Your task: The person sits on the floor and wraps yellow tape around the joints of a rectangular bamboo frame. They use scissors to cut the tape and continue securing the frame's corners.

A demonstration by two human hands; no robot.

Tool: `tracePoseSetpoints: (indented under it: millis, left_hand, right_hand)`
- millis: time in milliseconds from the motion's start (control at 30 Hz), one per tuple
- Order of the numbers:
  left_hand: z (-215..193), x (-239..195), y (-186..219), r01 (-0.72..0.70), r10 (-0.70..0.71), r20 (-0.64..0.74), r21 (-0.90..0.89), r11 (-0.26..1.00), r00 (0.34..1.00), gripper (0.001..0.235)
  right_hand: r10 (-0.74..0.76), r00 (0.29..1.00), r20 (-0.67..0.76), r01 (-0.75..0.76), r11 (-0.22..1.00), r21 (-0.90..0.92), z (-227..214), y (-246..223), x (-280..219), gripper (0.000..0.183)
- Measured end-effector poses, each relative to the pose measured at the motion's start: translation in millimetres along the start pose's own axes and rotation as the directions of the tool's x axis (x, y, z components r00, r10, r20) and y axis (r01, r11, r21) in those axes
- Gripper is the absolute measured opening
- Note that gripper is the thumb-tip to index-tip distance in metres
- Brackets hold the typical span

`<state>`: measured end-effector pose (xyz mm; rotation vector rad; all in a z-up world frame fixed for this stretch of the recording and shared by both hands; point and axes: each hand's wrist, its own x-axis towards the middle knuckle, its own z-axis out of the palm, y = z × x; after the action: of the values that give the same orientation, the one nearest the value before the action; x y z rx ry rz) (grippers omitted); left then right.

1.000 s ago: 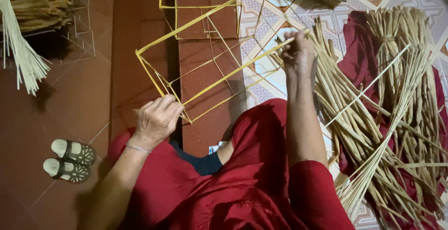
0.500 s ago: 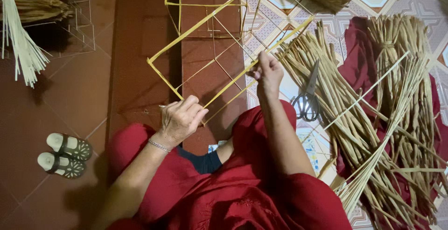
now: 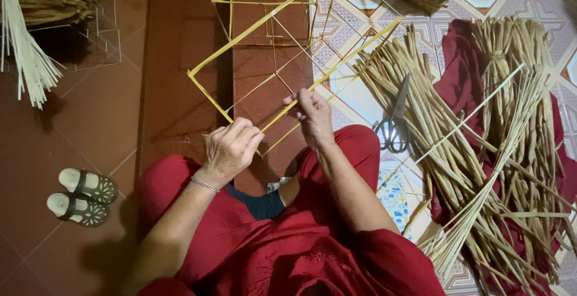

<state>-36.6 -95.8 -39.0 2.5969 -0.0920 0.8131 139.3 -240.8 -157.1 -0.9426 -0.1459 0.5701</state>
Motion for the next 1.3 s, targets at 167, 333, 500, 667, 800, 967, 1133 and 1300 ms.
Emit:
tracePoseSetpoints:
  millis: [167,333,500,667,800,967,1133,1300]
  left_hand:
    - [0,-2,-2,0.011,-0.011,0.028,0.017,1.0,1.0,0.007]
    - [3,-3,-1,0.007,-0.019,0.095,0.121,0.993,0.995,0.011]
    - [-6,-2,3,0.131,-0.136,0.149,0.046,0.99,0.979,0.017]
    - [-17,3,5,0.208,-0.183,0.178,-0.13,0.97,0.967,0.015]
    - [-19,-1,-2,0.227,-0.199,0.156,-0.192,0.955,0.968,0.01]
    - [-3,-9,-1,0.172,-0.164,0.065,-0.137,0.975,0.984,0.012]
    - [6,-17,5,0.058,-0.058,-0.073,-0.006,0.998,0.996,0.01]
    - [0,-19,19,0.069,-0.061,-0.078,0.106,0.992,0.995,0.006]
  right_hand:
    - [0.035,0.998,0.051,-0.036,0.999,0.007,6,12,-6,0.026]
    - [0.113,0.983,0.145,-0.114,0.994,-0.002,27,9,-28,0.026]
    - [0.191,0.97,0.15,-0.207,0.974,0.096,36,28,-39,0.023]
    - [0.102,0.983,0.15,-0.123,0.983,0.139,17,56,-28,0.024]
    - [0.056,0.986,0.154,-0.083,0.981,0.173,17,62,-30,0.03]
    - [0.084,0.992,0.097,-0.093,0.99,0.102,40,47,-49,0.024]
    - [0.061,0.988,0.145,-0.048,0.994,-0.096,54,41,-70,0.027]
    - [0.023,0.985,0.171,-0.021,1.0,-0.017,53,36,-69,0.024]
